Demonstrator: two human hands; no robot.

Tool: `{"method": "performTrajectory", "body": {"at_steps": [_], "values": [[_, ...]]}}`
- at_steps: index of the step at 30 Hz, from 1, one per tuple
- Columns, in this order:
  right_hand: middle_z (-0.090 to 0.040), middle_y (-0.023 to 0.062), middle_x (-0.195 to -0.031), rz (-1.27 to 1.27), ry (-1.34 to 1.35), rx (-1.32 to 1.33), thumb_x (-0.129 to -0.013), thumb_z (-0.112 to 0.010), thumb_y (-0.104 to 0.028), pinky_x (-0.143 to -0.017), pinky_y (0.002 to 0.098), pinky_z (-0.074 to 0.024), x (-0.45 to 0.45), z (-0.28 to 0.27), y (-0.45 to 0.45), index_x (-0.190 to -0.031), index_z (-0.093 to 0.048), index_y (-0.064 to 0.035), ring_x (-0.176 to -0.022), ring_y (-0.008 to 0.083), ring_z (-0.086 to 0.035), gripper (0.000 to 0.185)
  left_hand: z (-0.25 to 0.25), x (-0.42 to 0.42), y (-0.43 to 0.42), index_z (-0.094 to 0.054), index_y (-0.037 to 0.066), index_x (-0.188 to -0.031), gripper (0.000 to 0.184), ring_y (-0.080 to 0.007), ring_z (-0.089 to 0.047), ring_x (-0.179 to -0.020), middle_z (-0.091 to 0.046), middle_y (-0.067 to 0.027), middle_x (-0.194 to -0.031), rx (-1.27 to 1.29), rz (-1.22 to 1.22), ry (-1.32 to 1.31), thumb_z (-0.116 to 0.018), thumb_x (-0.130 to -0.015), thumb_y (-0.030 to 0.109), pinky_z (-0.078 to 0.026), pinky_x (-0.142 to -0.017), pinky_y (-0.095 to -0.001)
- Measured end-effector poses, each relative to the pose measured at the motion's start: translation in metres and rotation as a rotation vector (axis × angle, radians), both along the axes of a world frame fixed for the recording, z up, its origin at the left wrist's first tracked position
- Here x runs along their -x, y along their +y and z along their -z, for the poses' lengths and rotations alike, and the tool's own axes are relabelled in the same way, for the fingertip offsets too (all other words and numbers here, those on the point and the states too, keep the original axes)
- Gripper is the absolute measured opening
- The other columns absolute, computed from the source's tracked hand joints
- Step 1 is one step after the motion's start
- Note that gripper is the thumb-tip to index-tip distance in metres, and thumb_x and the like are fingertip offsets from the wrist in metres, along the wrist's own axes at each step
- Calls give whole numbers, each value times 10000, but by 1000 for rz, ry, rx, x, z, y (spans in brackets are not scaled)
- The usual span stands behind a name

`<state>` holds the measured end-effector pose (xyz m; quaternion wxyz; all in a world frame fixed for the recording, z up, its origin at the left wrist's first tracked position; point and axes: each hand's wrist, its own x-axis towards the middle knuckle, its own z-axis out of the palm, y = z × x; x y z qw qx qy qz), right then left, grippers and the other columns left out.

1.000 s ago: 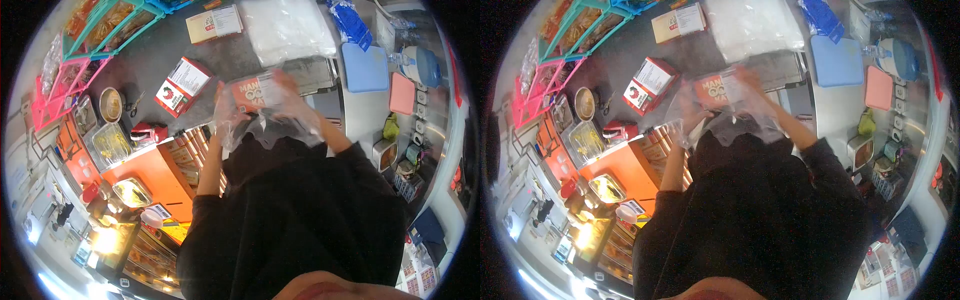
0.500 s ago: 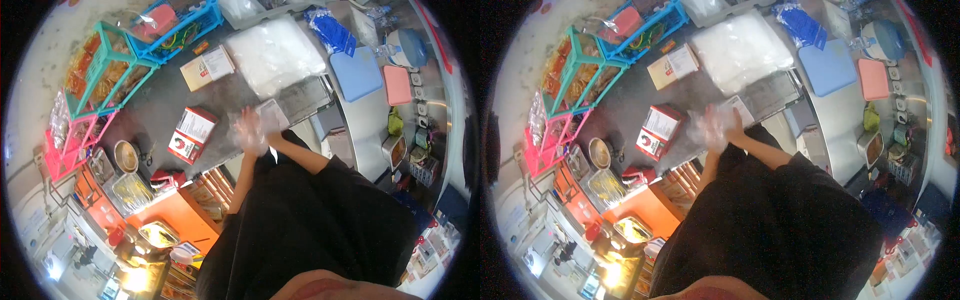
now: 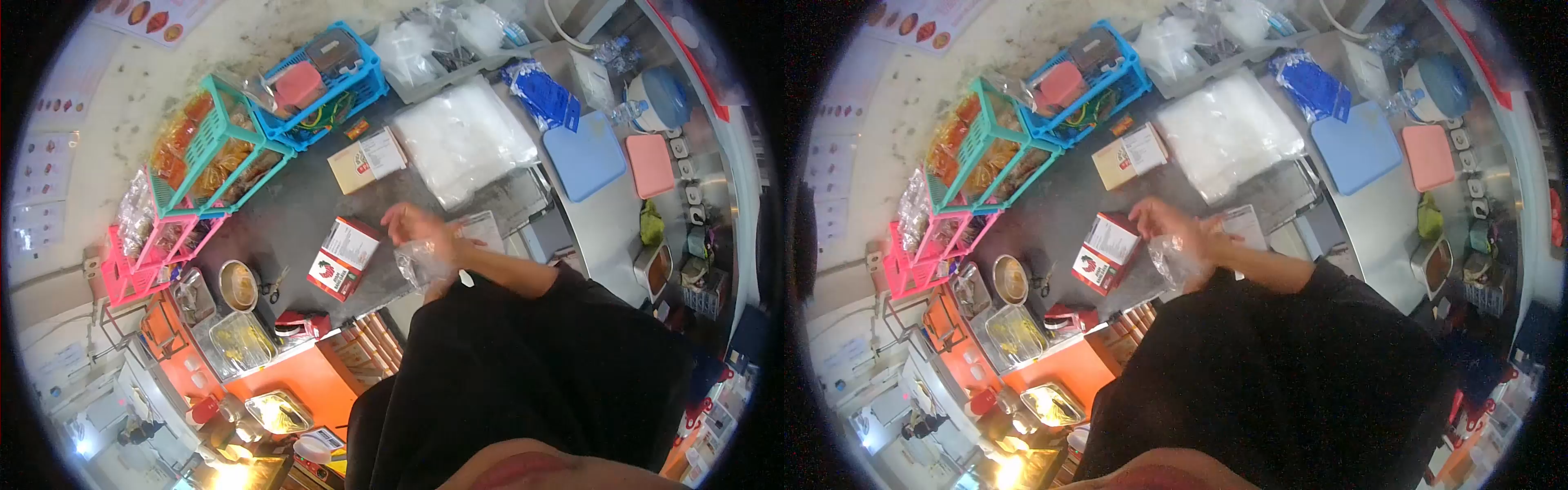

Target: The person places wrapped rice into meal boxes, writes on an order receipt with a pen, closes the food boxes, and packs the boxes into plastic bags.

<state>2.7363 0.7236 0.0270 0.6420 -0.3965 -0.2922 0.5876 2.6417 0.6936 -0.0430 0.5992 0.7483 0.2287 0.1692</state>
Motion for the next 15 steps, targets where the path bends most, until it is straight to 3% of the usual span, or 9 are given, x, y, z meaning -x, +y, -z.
{"method": "performTrajectory", "body": {"at_steps": [2,4,5,7,8,10,12,14,15], "values": [[-575,99,-957,-2,136,-148,-970,-394,-419,-835,348,-418,-41,-26,25,-1266,-475,-12,-906,196,-554,510,-21,-10,1,-513,65,-1208,560,-338,-406,-1236,-469,-138,-1259,54,124,-45,-686,-739,316,-288,-1051,-433],[-598,83,-1036,-505,-747,-233,-953,-417,-471,-810,315,-423,-70,-56,40,-1193,-552,-18,-929,192,-558,530,-45,-28,7,-519,71,-1198,538,-334,-406,-1231,-472,-133,-1247,89,258,-90,-682,-742,305,-285,-1053,-427],[-598,83,-1036,-502,-745,-242,-953,-417,-471,-810,315,-423,-75,-65,40,-1193,-552,-18,-929,192,-558,530,-55,-39,12,-522,74,-1193,527,-332,-407,-1229,-474,-131,-1241,100,319,-109,-680,-744,300,-283,-1054,-424],[-575,106,-1214,-1475,-782,330,-956,-476,-442,-948,380,-397,-87,-77,41,-1293,-521,-77,-1103,230,-510,499,-75,-70,30,-527,79,-1183,506,-328,-407,-1224,-478,-127,-1230,117,439,-148,-676,-747,289,-280,-1056,-418],[-618,82,-1101,-1580,-818,325,-942,-479,-444,-854,348,-443,-98,-37,46,-1217,-567,-62,-976,201,-553,479,-84,-86,41,-530,82,-1178,495,-326,-407,-1222,-479,-125,-1224,119,486,-161,-674,-749,284,-278,-1057,-415],[-664,66,-933,-1379,-792,225,-939,-470,-415,-767,317,-504,-149,-2,44,-1124,-616,-32,-832,169,-598,450,-97,-123,65,-536,87,-1168,474,-323,-407,-1218,-483,-120,-1212,126,570,-181,-670,-753,273,-275,-1059,-409],[-666,78,-869,-837,-683,129,-927,-481,-358,-759,327,-517,-206,-20,19,-1115,-616,-22,-800,169,-604,408,-107,-156,90,-542,93,-1158,453,-319,-407,-1213,-487,-116,-1200,129,607,-203,-666,-756,262,-271,-1061,-403],[-666,83,-851,-477,-576,248,-879,-528,-301,-727,344,-515,-217,-15,-25,-1132,-613,-32,-774,176,-610,379,-109,-182,110,-547,99,-1148,433,-315,-408,-1208,-490,-112,-1189,67,561,-235,-662,-760,251,-268,-1063,-398],[-666,85,-842,-436,-533,344,-854,-551,-273,-710,353,-514,-205,0,-51,-1140,-612,-37,-761,180,-614,375,-102,-194,114,-550,101,-1143,423,-313,-408,-1206,-492,-109,-1183,-14,498,-254,-660,-761,246,-266,-1064,-395]]}}
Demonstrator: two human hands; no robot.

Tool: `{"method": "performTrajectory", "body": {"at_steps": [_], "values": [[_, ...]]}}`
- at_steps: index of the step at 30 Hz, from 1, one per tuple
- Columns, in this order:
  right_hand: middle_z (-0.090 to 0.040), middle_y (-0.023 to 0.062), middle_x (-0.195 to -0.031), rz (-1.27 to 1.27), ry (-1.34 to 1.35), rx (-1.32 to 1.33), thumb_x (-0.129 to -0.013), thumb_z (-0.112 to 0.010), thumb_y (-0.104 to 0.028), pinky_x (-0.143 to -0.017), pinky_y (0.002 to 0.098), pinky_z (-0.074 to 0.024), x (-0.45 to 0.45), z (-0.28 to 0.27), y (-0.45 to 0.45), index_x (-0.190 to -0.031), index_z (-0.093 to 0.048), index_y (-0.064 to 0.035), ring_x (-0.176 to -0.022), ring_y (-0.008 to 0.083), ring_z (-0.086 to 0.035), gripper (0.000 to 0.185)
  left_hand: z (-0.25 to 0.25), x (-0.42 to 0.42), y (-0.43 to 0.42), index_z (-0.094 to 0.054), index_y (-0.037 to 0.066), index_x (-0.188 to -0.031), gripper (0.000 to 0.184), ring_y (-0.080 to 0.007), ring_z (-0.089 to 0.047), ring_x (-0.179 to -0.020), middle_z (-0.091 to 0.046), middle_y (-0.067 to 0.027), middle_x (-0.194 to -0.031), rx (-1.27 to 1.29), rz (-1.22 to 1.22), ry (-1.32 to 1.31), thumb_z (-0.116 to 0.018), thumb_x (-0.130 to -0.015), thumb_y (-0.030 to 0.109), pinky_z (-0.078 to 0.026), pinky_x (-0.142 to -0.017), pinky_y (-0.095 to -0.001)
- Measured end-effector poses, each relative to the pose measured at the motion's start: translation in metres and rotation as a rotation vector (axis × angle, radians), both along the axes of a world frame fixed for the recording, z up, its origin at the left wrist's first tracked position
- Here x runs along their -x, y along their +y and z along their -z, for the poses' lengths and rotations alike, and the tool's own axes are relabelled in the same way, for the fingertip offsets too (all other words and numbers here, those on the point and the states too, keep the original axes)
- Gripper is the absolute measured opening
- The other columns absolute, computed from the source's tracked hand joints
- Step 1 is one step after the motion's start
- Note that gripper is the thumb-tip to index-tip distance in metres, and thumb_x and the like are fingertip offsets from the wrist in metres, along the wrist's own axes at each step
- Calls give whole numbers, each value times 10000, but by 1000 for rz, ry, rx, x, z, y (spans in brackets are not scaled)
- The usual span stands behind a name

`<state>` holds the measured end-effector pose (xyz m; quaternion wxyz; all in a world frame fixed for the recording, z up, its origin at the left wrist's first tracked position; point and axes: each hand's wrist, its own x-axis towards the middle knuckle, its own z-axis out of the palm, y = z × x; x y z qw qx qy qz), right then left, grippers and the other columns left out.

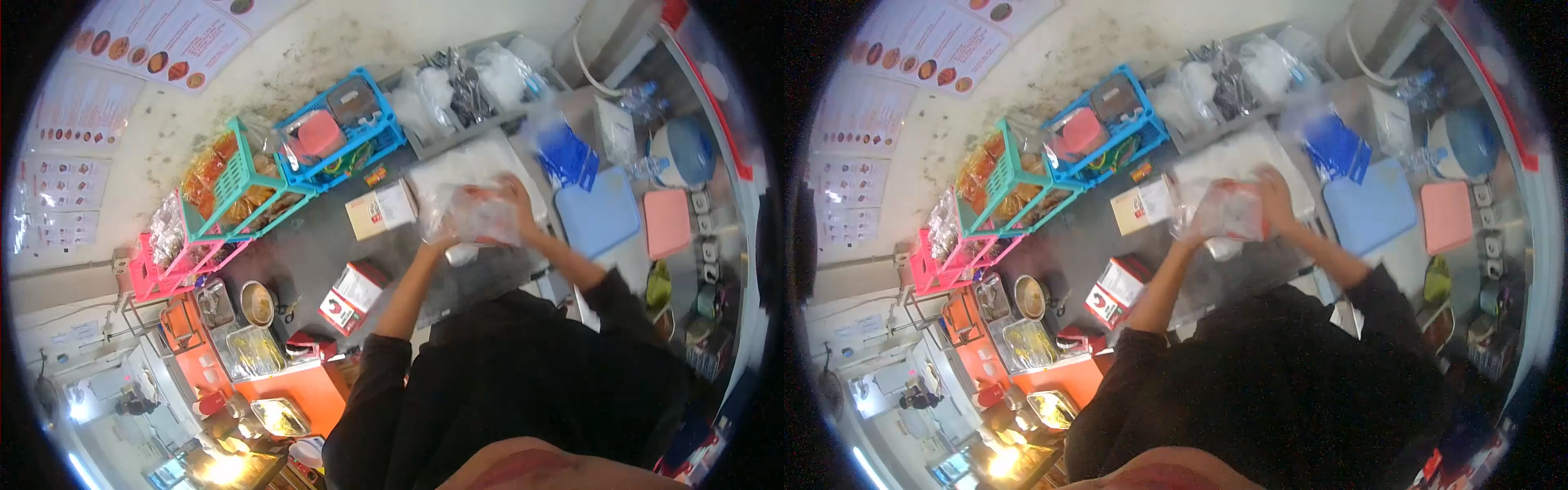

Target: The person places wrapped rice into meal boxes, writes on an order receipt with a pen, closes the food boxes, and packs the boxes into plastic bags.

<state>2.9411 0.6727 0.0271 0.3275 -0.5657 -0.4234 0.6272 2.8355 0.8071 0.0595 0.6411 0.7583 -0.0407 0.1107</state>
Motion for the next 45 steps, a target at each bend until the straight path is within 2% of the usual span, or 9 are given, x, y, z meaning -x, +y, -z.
{"method": "performTrajectory", "body": {"at_steps": [4,6,10,14,20,23,29,40,45], "values": [[-666,95,-806,-41,125,395,-758,-644,-159,-646,387,-509,50,11,-41,-1174,-606,-57,-709,193,-627,430,83,-42,-8,-624,107,-940,238,-267,-506,-1060,-546,-82,-1129,-882,-649,42,-611,-768,272,-320,-985,-395],[-651,80,-789,-185,53,109,-765,-637,-191,-621,384,-496,13,-28,9,-1097,-627,-58,-698,185,-617,358,104,-41,-8,-624,126,-855,186,-225,-499,-1057,-571,-53,-1028,-913,-567,179,-626,-710,243,-319,-970,-395],[-606,156,-644,483,-265,-339,-814,-543,-173,-576,400,-477,-80,-33,159,-761,-604,-11,-659,289,-648,182,113,-46,-4,-597,112,-805,140,-229,-545,-987,-580,-45,-924,-631,-405,81,-623,-684,177,-382,-887,-403],[-632,245,-767,92,-878,-185,-820,-492,-116,-641,465,-496,-106,69,246,-745,-626,24,-776,399,-642,207,112,-52,-6,-608,93,-778,138,-262,-599,-778,-607,-52,-818,-471,-497,-11,-658,-651,116,-473,-719,-368],[-586,255,-1014,788,-951,-499,-721,-626,-32,-885,508,-440,-117,102,269,-1270,-378,47,-1009,435,-541,607,134,-47,-13,-616,95,-839,191,-229,-603,-887,-601,-41,-913,-572,-495,13,-610,-670,185,-465,-770,-351],[-538,248,-1082,891,-746,-637,-709,-648,-30,-954,513,-384,-136,114,276,-1193,-468,43,-1103,400,-473,521,127,-48,-10,-617,95,-855,221,-215,-603,-890,-601,-32,-912,-624,-489,-8,-611,-658,194,-463,-797,-346],[-642,214,-920,303,-1072,75,-798,-571,-26,-771,448,-537,-123,95,277,-899,-637,18,-930,370,-642,128,125,-47,-10,-607,91,-834,185,-224,-604,-897,-604,-41,-913,-574,-466,55,-616,-664,164,-478,-802,-360],[-659,226,-947,552,-1040,17,-756,-615,-46,-695,422,-557,-123,123,264,-916,-662,11,-861,349,-672,177,137,-35,-23,-646,49,-855,139,-212,-603,-822,-623,-64,-872,-413,-600,94,-626,-757,145,-482,-726,-334],[-682,151,-867,348,-769,-75,-809,-632,-101,-580,366,-527,-142,75,236,-885,-666,-26,-714,276,-672,112,138,-33,-43,-654,36,-835,121,-180,-607,-674,-625,-65,-754,76,-881,280,-627,-797,148,-487,-614,-306]]}}
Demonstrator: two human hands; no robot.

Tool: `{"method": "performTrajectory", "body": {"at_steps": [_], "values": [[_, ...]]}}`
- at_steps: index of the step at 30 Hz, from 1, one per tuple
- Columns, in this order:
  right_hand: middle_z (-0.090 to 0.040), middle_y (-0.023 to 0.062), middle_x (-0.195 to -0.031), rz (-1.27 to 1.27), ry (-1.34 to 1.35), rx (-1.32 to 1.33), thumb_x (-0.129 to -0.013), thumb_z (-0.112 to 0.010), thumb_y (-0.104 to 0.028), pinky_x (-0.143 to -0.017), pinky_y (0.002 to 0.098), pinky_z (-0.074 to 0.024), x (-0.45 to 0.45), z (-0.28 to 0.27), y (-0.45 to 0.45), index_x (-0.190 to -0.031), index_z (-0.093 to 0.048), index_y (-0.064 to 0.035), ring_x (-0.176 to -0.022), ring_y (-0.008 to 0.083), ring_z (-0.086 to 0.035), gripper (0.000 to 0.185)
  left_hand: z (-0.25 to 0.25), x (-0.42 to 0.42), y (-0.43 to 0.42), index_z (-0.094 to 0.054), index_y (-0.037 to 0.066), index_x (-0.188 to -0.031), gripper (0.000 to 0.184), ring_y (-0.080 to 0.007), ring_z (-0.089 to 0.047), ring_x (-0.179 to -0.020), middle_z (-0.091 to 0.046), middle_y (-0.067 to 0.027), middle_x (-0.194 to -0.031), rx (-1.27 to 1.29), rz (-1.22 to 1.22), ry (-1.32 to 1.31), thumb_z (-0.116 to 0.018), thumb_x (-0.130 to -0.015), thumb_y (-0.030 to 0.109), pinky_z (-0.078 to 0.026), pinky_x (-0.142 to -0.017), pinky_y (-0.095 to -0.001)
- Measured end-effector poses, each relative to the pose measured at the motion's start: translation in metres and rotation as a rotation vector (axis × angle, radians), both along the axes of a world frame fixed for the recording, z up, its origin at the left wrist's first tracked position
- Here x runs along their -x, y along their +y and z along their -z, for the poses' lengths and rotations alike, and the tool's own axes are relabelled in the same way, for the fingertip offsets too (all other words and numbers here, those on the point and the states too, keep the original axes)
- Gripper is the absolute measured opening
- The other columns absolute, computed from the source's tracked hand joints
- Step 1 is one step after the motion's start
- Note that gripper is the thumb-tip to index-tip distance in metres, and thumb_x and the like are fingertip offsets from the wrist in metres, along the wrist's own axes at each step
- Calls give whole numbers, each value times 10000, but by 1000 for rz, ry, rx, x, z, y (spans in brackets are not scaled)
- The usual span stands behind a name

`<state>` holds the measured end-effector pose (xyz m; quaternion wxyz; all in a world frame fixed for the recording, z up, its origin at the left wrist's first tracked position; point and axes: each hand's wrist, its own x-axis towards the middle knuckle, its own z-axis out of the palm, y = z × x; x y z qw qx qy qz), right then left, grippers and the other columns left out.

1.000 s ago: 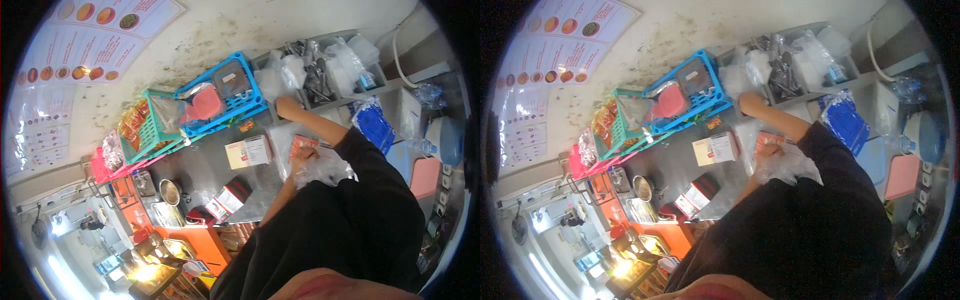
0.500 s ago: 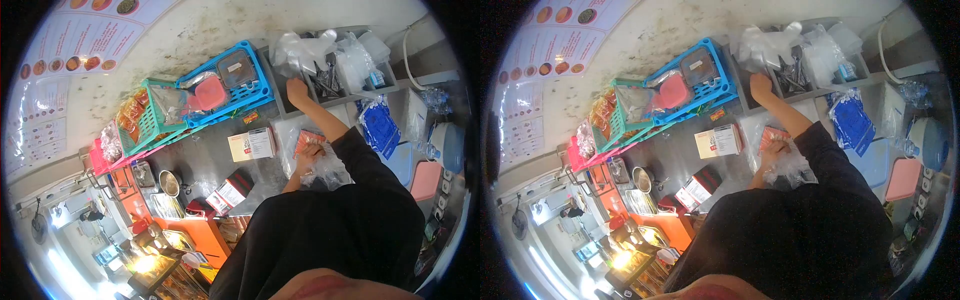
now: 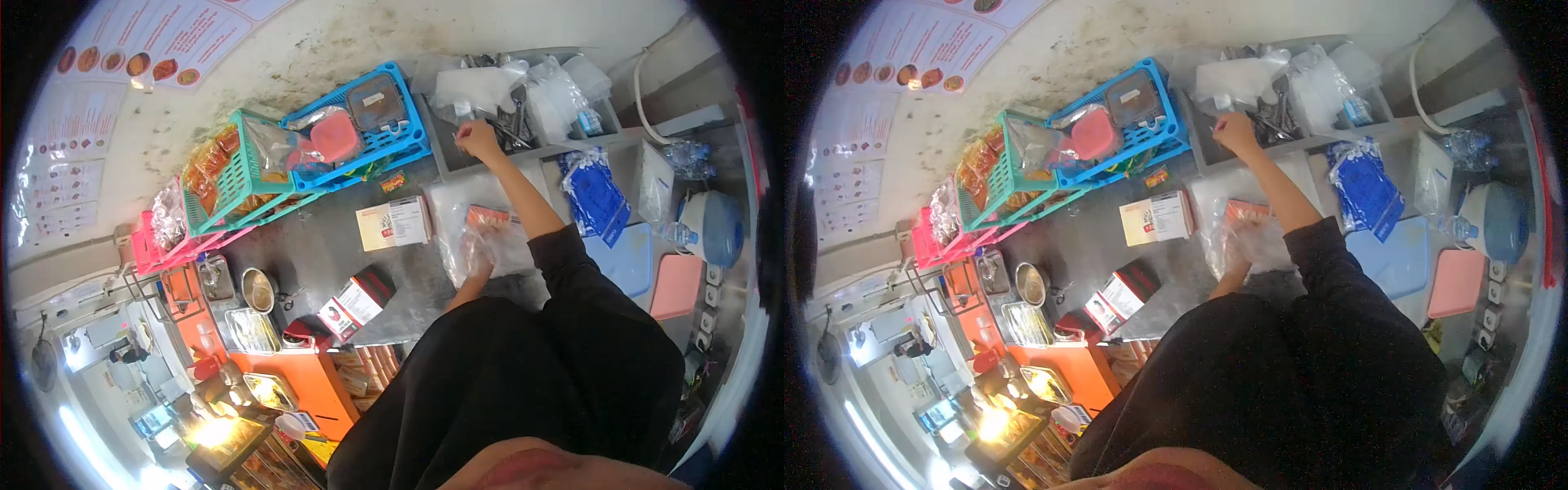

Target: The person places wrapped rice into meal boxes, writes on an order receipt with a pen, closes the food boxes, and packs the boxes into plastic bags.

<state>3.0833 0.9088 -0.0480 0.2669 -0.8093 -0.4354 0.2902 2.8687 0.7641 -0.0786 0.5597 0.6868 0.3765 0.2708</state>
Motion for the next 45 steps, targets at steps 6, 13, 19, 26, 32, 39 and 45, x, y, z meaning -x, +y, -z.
{"method": "performTrajectory", "body": {"at_steps": [6,13,19,26,32,39,45], "values": [[-606,25,-861,-40,1089,-487,-853,-641,-78,-600,217,-426,25,-127,-125,-939,-610,-52,-736,57,-533,95,-38,-9,3,-661,28,-784,116,-155,-600,-507,-622,-65,-627,482,-211,-78,-631,-828,132,-479,-468,-281],[-620,74,-806,156,449,-276,-842,-657,-146,-603,288,-469,120,-7,-248,-959,-639,-33,-704,150,-594,164,-34,-10,52,-705,57,-654,274,-190,-646,-636,-663,-38,-629,165,213,456,-748,-682,327,-479,-624,-317],[-620,186,-847,706,-10,-509,-784,-677,-179,-688,400,-450,176,18,-208,-954,-607,11,-739,324,-605,265,-34,-4,18,-645,-18,-956,276,-256,-588,-1013,-652,-133,-963,-632,-13,170,-688,-716,114,-463,-820,-326],[-566,138,-923,709,85,-744,-772,-640,-154,-796,456,-386,190,25,-211,-1032,-573,-42,-909,356,-502,291,-48,16,-20,-616,-58,-1059,380,-217,-596,-945,-651,-122,-964,2,-126,-149,-527,-689,-68,-451,-862,-321],[-550,123,-839,481,310,-737,-834,-636,-228,-722,425,-409,163,10,-230,-1021,-593,-73,-798,301,-531,247,-20,29,-5,-603,-57,-1082,288,-178,-635,-897,-667,-122,-963,-350,67,-135,-600,-812,45,-496,-812,-309],[-635,100,-809,594,437,-608,-790,-710,-82,-651,304,-507,136,-2,-243,-1016,-431,-56,-759,189,-652,360,-31,36,1,-609,-66,-1074,259,-187,-630,-953,-667,-110,-1019,124,82,-145,-575,-855,68,-486,-852,-306],[-671,102,-805,789,720,-534,-738,-744,-3,-638,251,-519,120,-4,-221,-1005,-435,-67,-745,134,-668,414,-26,31,7,-622,-36,-1052,255,-198,-630,-938,-651,-106,-1032,-79,164,-133,-601,-808,36,-490,-834,-308]]}}
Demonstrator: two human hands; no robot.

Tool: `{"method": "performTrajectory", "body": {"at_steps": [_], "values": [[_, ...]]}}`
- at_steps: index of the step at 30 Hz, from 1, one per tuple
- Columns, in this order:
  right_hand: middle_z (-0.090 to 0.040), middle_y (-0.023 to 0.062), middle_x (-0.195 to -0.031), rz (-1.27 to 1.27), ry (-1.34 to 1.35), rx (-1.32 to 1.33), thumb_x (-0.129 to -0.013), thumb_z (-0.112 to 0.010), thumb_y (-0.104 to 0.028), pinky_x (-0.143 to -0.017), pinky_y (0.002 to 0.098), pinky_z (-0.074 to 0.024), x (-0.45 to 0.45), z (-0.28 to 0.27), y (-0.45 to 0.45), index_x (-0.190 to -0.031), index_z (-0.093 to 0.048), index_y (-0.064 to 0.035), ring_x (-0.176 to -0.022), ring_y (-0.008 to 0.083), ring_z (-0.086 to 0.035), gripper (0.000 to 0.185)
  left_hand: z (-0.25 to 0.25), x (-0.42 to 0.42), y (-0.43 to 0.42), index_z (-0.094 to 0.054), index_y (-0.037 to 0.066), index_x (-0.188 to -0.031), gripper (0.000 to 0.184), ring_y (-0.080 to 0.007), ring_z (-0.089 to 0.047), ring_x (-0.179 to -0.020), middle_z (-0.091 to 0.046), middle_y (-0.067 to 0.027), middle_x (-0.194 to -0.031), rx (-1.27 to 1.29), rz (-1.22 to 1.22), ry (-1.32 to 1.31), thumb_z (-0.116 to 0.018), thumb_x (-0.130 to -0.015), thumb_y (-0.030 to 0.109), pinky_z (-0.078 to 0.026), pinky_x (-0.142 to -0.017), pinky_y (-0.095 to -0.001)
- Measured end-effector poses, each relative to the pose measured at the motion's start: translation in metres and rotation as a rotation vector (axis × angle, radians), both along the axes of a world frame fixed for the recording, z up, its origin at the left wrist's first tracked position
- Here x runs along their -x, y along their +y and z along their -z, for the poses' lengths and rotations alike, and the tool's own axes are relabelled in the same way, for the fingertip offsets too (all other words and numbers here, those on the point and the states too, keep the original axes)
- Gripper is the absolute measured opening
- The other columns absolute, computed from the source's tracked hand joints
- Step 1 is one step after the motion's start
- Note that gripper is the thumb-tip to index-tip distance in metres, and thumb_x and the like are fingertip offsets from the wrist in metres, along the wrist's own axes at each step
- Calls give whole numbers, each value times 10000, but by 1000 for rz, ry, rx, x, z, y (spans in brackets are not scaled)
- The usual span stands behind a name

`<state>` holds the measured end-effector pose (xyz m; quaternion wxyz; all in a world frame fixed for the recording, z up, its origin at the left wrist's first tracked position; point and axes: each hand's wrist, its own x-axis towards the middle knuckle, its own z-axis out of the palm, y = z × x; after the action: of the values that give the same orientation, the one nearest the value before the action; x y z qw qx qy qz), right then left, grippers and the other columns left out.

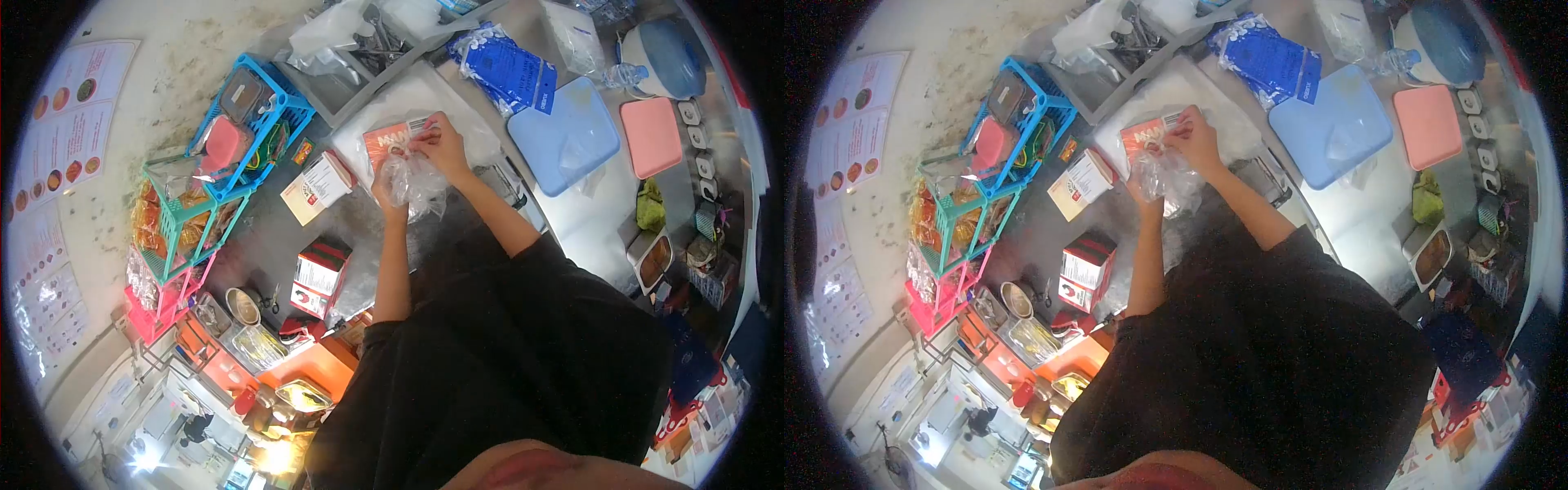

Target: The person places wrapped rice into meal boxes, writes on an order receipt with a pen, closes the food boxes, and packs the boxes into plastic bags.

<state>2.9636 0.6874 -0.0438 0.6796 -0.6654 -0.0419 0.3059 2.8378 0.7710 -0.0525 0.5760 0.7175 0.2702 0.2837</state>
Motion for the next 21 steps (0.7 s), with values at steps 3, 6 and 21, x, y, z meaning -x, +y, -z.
{"method": "performTrajectory", "body": {"at_steps": [3,6,21], "values": [[-692,112,-774,-171,-307,115,-705,-780,-44,-636,269,-523,-4,6,-3,-954,-447,-66,-740,144,-680,416,1,0,-1,-637,-15,-1034,255,-215,-631,-922,-641,-107,-1002,-149,-30,68,-622,-784,32,-494,-814,-312],[-678,117,-703,-192,-291,151,-643,-800,-107,-616,303,-516,-8,2,-7,-884,-474,-55,-705,193,-691,409,1,-3,-3,-645,-10,-1012,230,-226,-632,-914,-635,-112,-985,-172,-42,19,-619,-785,22,-495,-796,-307],[-685,92,-754,-243,-250,141,-707,-790,-131,-624,279,-521,5,16,8,-915,-473,-62,-692,159,-673,385,14,10,8,-634,12,-1101,308,-281,-622,-982,-638,-150,-1068,-95,59,82,-629,-797,63,-496,-841,-348]]}}
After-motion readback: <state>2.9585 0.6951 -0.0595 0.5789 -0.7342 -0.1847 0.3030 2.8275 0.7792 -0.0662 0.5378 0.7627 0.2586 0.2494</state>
